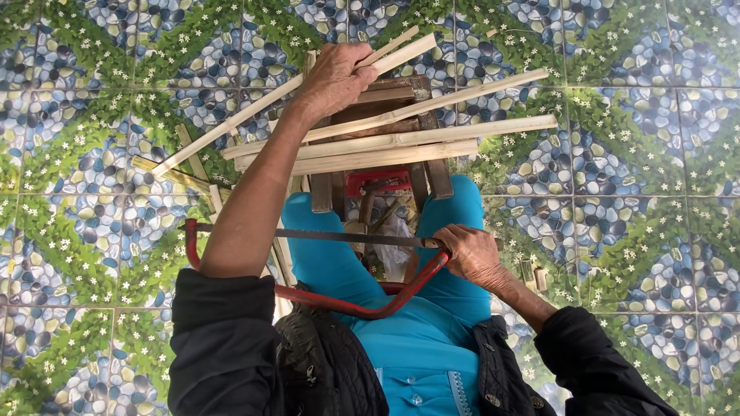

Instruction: Sawing and splitting wooden slats using a hacksaw and a machete

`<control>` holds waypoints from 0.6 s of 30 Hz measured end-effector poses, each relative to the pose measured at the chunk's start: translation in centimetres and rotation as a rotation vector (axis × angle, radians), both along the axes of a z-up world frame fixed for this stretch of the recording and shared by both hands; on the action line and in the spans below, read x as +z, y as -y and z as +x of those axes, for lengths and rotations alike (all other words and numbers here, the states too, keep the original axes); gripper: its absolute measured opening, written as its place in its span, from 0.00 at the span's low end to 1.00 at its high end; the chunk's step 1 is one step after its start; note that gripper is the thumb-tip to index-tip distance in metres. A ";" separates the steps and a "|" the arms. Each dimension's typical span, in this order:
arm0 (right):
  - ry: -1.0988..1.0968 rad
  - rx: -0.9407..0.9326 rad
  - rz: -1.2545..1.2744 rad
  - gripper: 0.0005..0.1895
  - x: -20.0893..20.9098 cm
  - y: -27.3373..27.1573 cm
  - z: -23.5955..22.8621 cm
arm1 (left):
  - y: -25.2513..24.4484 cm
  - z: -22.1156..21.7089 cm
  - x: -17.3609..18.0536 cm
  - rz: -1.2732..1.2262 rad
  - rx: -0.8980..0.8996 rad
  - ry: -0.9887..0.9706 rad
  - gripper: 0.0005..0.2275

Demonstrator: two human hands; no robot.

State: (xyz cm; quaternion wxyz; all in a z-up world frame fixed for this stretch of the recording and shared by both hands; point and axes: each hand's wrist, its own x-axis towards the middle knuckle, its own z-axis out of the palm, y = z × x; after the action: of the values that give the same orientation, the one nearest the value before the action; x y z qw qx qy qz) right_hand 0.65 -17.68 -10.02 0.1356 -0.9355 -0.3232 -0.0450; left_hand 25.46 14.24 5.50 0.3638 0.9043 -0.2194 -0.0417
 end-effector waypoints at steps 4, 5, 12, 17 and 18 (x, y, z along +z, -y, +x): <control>0.024 -0.073 -0.023 0.06 -1.3 -0.1 -0.3 | 0.0 0.3 -0.6 -0.030 -0.039 0.094 0.10; 0.062 -0.124 -0.032 0.06 -1.4 0.0 -0.2 | -0.1 0.0 -0.3 -0.058 -0.047 0.092 0.10; -0.002 -0.285 -0.107 0.11 -1.2 2.7 2.8 | 0.0 -0.8 0.0 -0.037 -0.052 0.069 0.09; -0.221 -0.348 -0.203 0.13 0.7 5.0 6.5 | 0.2 -1.8 1.4 -0.078 -0.049 -0.052 0.11; -0.263 -0.353 -0.203 0.13 1.1 5.5 7.0 | 0.3 -2.2 1.6 -0.060 -0.038 -0.102 0.10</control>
State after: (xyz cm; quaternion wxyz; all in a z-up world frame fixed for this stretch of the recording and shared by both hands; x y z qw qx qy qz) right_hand 7.66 -23.15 -8.90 0.0719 -0.9842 -0.1369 0.0867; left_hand 23.29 13.99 7.11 0.4007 0.8853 -0.2189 -0.0880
